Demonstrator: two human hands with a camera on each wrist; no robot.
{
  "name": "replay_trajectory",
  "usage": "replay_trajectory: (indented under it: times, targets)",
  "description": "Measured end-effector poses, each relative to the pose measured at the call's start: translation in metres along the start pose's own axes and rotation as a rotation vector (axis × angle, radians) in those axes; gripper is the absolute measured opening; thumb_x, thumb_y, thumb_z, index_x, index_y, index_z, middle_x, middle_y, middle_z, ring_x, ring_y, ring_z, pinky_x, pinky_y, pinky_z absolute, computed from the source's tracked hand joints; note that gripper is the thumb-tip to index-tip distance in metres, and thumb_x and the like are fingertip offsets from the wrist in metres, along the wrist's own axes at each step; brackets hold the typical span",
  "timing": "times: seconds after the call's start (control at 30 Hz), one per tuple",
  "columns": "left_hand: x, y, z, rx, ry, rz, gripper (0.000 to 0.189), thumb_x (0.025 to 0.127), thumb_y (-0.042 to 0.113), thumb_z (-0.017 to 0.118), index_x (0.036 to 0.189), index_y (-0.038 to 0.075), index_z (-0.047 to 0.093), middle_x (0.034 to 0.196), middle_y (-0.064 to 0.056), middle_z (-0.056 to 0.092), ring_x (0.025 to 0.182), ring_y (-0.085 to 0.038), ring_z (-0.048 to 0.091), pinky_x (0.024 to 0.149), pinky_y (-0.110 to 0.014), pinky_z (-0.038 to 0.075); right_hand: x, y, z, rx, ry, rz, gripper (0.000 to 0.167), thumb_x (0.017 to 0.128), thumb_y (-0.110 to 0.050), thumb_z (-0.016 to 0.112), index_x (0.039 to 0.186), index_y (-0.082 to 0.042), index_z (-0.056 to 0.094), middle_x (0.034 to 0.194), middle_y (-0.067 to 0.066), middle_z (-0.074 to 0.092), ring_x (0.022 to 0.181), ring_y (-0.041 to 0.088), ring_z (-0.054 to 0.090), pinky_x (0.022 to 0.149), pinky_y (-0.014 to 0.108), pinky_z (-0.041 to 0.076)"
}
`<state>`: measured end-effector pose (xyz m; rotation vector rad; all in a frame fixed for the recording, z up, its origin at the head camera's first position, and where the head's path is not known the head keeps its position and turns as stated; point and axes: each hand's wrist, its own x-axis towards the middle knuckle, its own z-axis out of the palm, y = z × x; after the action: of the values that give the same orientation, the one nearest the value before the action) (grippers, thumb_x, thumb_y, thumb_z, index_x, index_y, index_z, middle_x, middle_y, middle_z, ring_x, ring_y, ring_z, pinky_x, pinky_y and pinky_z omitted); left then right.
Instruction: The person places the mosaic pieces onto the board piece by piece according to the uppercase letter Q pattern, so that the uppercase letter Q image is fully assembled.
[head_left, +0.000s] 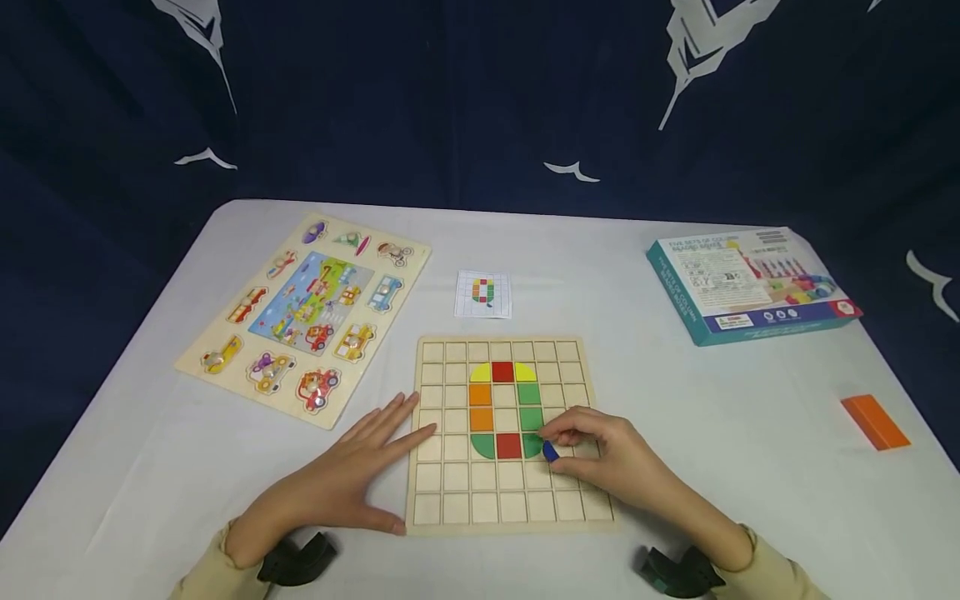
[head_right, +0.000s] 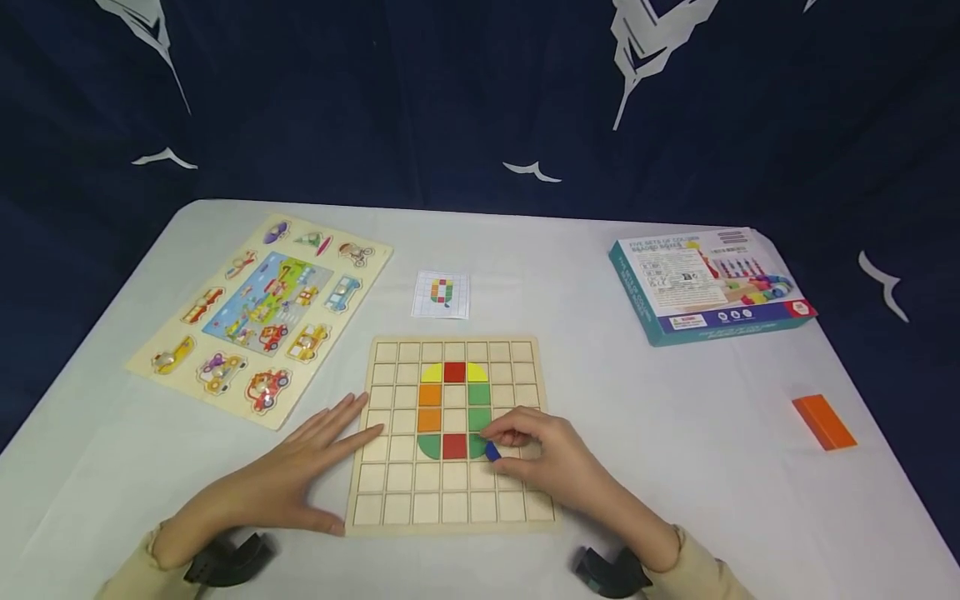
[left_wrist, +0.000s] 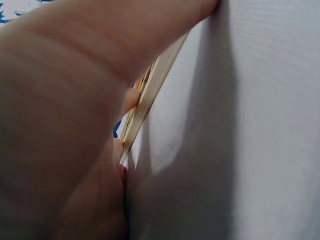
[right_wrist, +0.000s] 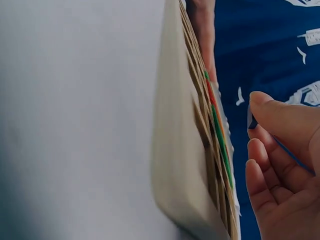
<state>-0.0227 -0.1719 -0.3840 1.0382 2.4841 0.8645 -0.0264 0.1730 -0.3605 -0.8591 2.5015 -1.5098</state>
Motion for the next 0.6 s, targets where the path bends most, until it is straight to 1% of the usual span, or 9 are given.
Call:
replay_trajectory:
  times: [0.1, 0.17, 0.27, 0.47, 0.6]
  targets:
    - [0.000, -0.001, -0.001, 0.005, -0.005, -0.004, 0.109, 0.061, 0.054, 0.080, 0.150, 0.021, 0.025, 0.156, -0.005, -0.004, 0.140, -0.024, -0.005, 0.109, -0.047, 0.004, -0.001, -0.001, 0.004, -0.004, -0.047, 0.009, 0.031, 0.071, -0.001, 0.079, 0.098, -0.008, 0.068, 0.093, -0.002, 0.064, 0.079, 0.018, 0.057, 0.070, 0.027, 0.050]
    - [0.000, -0.001, -0.001, 0.004, -0.009, -0.005, 0.109, 0.061, 0.053, 0.080, 0.150, 0.021, 0.025, 0.156, -0.005, -0.005, 0.140, -0.024, -0.005, 0.109, -0.047, 0.003, -0.003, 0.006, 0.007, 0.010, -0.076, 0.002, 0.030, 0.072, -0.006, 0.079, 0.100, -0.012, 0.068, 0.095, -0.004, 0.064, 0.080, 0.015, 0.057, 0.072, 0.025, 0.050]
    - [0.000, -0.001, -0.001, -0.004, -0.013, -0.008, 0.110, 0.061, 0.051, 0.081, 0.150, 0.021, 0.025, 0.156, -0.005, -0.006, 0.140, -0.024, -0.005, 0.109, -0.048, 0.003, -0.004, 0.008, 0.011, 0.019, -0.101, -0.006, 0.029, 0.074, -0.008, 0.079, 0.101, -0.012, 0.068, 0.096, -0.002, 0.064, 0.081, 0.015, 0.057, 0.072, 0.025, 0.050]
    - [0.000, 0.000, -0.001, -0.012, -0.010, -0.005, 0.110, 0.060, 0.048, 0.083, 0.150, 0.020, 0.025, 0.156, -0.006, -0.005, 0.140, -0.024, -0.005, 0.109, -0.048, 0.003, -0.004, 0.011, 0.016, -0.020, -0.110, -0.033, 0.028, 0.074, -0.010, 0.079, 0.100, -0.014, 0.068, 0.096, -0.004, 0.065, 0.081, 0.014, 0.057, 0.071, 0.023, 0.049]
    - [0.000, 0.001, -0.001, -0.012, -0.012, -0.007, 0.110, 0.061, 0.048, 0.083, 0.150, 0.020, 0.025, 0.156, -0.006, -0.005, 0.140, -0.024, -0.005, 0.109, -0.047, 0.003, -0.005, 0.011, 0.017, -0.026, -0.107, -0.050, 0.028, 0.073, -0.009, 0.079, 0.099, -0.014, 0.068, 0.097, -0.004, 0.065, 0.083, 0.014, 0.057, 0.072, 0.024, 0.050]
